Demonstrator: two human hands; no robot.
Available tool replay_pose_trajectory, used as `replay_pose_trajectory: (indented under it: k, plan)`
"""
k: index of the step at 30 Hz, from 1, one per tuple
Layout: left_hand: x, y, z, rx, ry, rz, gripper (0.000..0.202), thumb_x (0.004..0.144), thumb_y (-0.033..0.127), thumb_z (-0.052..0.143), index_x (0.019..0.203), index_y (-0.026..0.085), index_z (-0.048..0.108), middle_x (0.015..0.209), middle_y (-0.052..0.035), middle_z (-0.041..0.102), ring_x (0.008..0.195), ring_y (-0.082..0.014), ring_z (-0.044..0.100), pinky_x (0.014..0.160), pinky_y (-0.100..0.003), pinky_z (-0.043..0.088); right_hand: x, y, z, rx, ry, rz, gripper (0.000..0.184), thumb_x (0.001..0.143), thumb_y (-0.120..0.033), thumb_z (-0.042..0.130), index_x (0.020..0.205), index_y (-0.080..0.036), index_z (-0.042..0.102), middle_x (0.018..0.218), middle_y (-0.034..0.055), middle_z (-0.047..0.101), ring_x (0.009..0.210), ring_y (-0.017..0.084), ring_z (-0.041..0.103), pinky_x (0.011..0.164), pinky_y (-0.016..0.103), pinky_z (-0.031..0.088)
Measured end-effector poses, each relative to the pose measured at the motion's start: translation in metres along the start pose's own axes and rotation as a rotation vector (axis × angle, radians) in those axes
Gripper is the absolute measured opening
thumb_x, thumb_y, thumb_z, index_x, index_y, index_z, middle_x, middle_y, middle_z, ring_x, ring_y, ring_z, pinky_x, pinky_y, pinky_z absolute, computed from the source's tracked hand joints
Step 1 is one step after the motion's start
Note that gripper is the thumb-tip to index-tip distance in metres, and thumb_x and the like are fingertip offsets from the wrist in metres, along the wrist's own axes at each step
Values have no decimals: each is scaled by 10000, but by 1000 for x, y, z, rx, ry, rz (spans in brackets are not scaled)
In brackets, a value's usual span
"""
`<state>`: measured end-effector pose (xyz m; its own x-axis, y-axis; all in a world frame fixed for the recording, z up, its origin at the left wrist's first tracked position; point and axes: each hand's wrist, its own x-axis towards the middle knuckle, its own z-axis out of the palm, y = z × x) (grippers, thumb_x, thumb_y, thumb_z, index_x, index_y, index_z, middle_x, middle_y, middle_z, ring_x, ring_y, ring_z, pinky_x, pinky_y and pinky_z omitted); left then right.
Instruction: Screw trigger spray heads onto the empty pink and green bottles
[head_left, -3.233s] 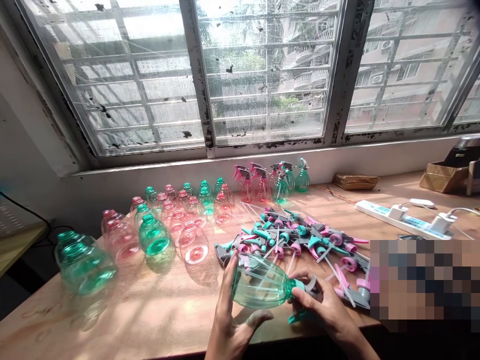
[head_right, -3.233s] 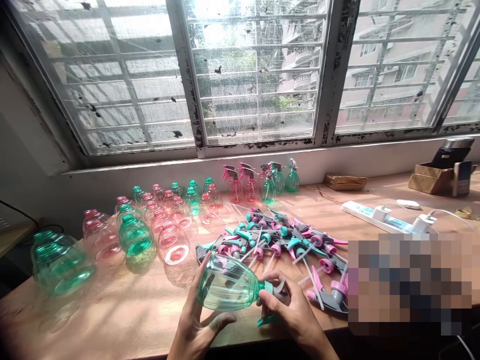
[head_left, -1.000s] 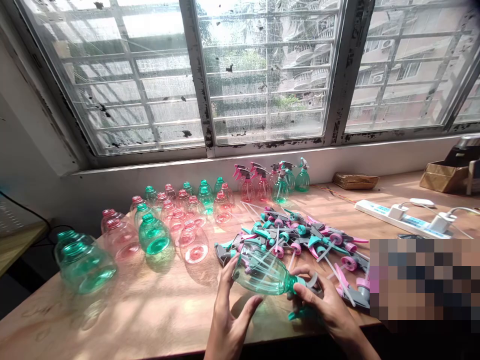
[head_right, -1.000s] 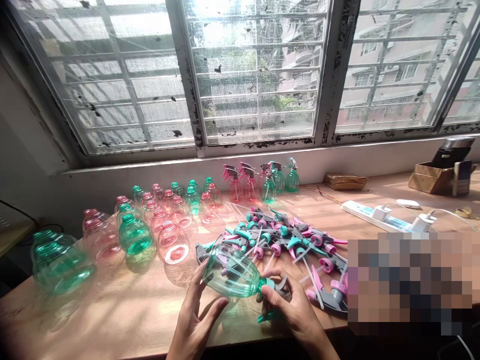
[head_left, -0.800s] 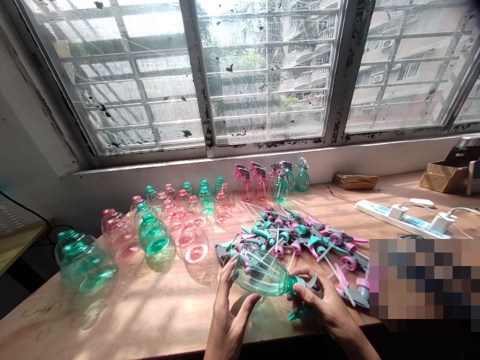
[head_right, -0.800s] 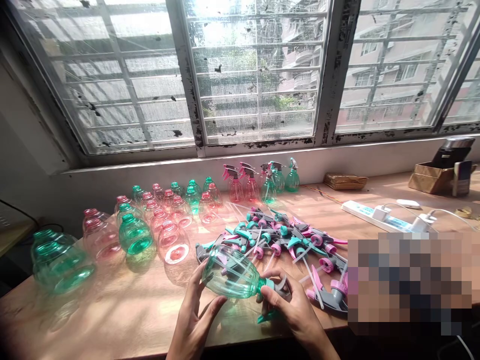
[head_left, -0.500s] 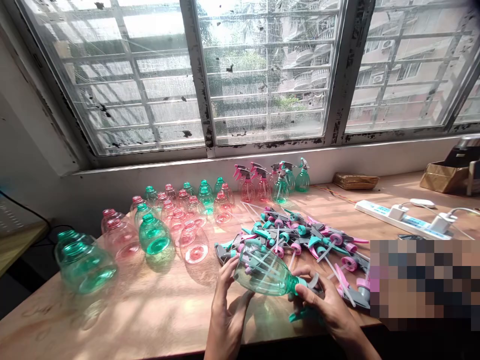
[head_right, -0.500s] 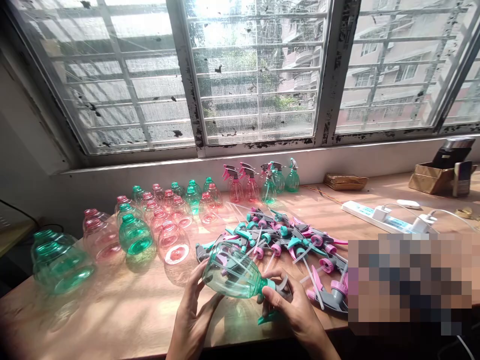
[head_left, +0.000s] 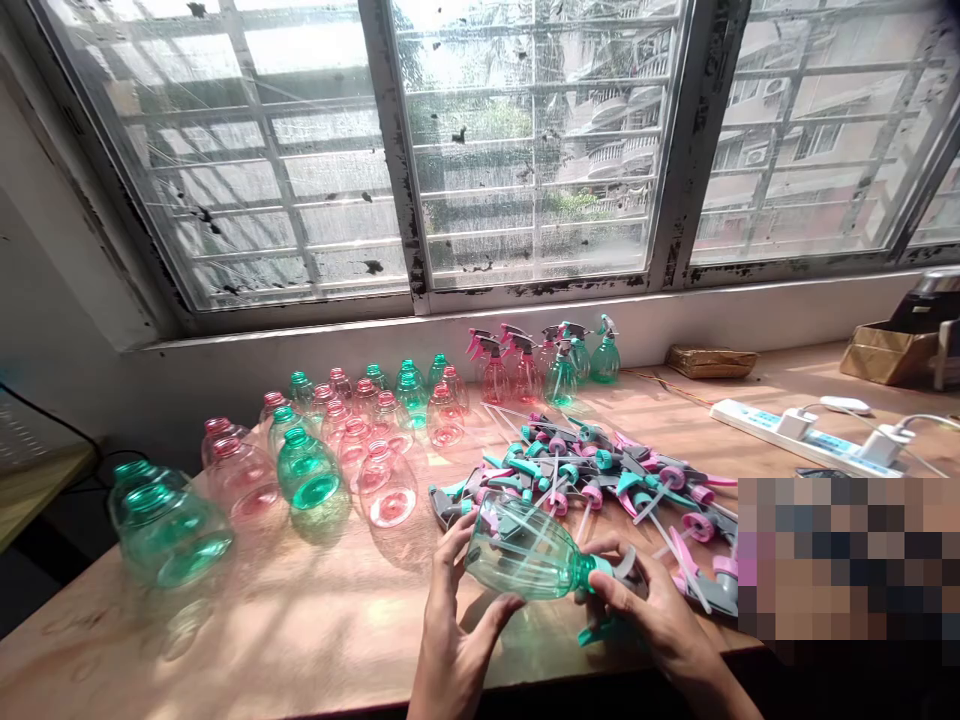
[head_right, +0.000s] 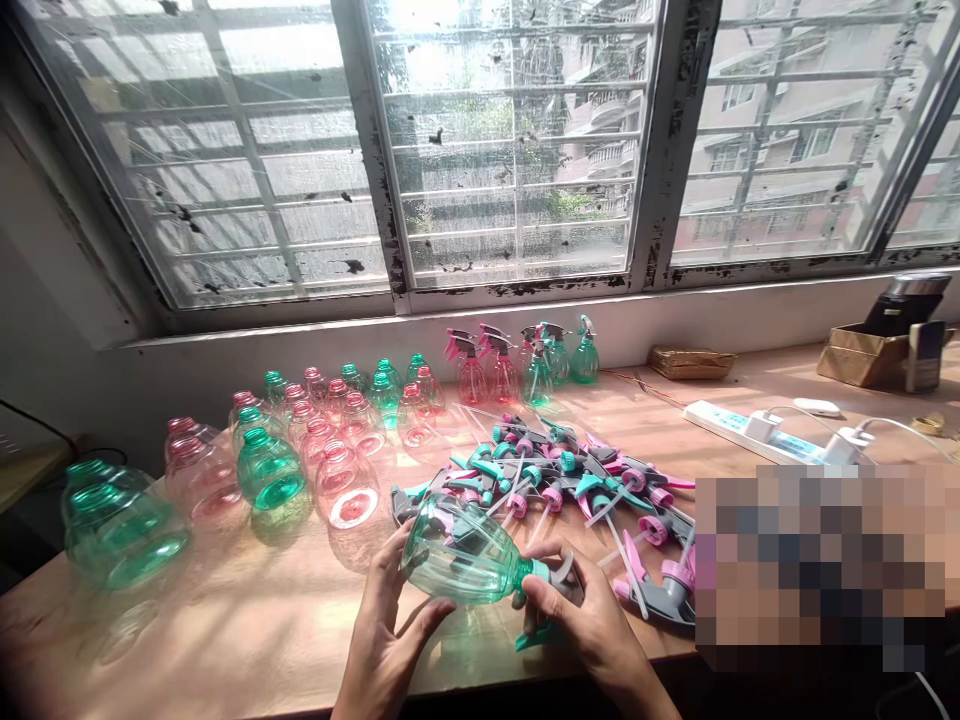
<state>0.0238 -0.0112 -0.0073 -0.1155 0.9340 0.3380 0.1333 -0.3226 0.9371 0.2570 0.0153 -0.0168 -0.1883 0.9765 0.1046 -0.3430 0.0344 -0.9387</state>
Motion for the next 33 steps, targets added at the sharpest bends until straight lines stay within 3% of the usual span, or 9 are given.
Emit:
replay_pose_trajectory:
  k: [4, 9, 13, 24, 30, 33]
  plan:
    - [2, -5, 1, 28, 34, 26, 589, 930, 470, 768, 1468, 354, 557, 1669, -90, 436, 1504, -382, 472, 1173, -516, 494, 0, -2, 1, 13, -3, 4, 466, 794, -568, 903, 1007, -213, 689, 683, 10, 786, 562, 195, 721, 583, 318, 621]
    - [1, -8, -1, 63, 8, 27, 594, 944, 455, 754, 1488, 377, 530, 1580, -86, 542, 1469, -371, 515, 1175, -534, 487, 0, -2, 3, 7, 7, -2, 468, 783, -567, 911, 984, -212, 683, 671, 6, 773, 558, 195, 715, 563, 315, 611]
    - [-2, -8, -1, 66, -9, 25, 725, 884, 423, 832, 1520, 411, 483, 1594, -62, 509, 1495, -381, 470, 1207, -569, 453, -1, -3, 3, -15, 10, -2, 481, 771, -577, 913, 991, -219, 677, 669, 1, 766, 554, 199, 710, 574, 331, 623]
    - [1, -4, -1, 12, -16, 27, 682, 912, 462, 802, 1519, 396, 498, 1603, -73, 508, 1503, -401, 462, 1227, -609, 431, -1, 0, 1, 16, 6, 2, 472, 781, -549, 919, 1012, -203, 699, 680, 14, 790, 560, 189, 723, 575, 304, 612]
    - [0, -7, -2, 52, -28, 125, 554, 998, 416, 704, 1515, 440, 504, 1627, -46, 490, 1523, -372, 454, 1239, -584, 422, -1, -3, 2, 19, 5, 16, 479, 755, -570, 926, 985, -216, 699, 643, 2, 776, 549, 202, 722, 566, 315, 608]
    - [-1, -4, -1, 62, -21, 105, 624, 965, 403, 755, 1526, 431, 482, 1614, -49, 506, 1512, -367, 473, 1267, -587, 380, -2, -4, 2, -3, 14, 26, 498, 742, -594, 919, 982, -219, 697, 643, 8, 774, 545, 213, 718, 563, 331, 609]
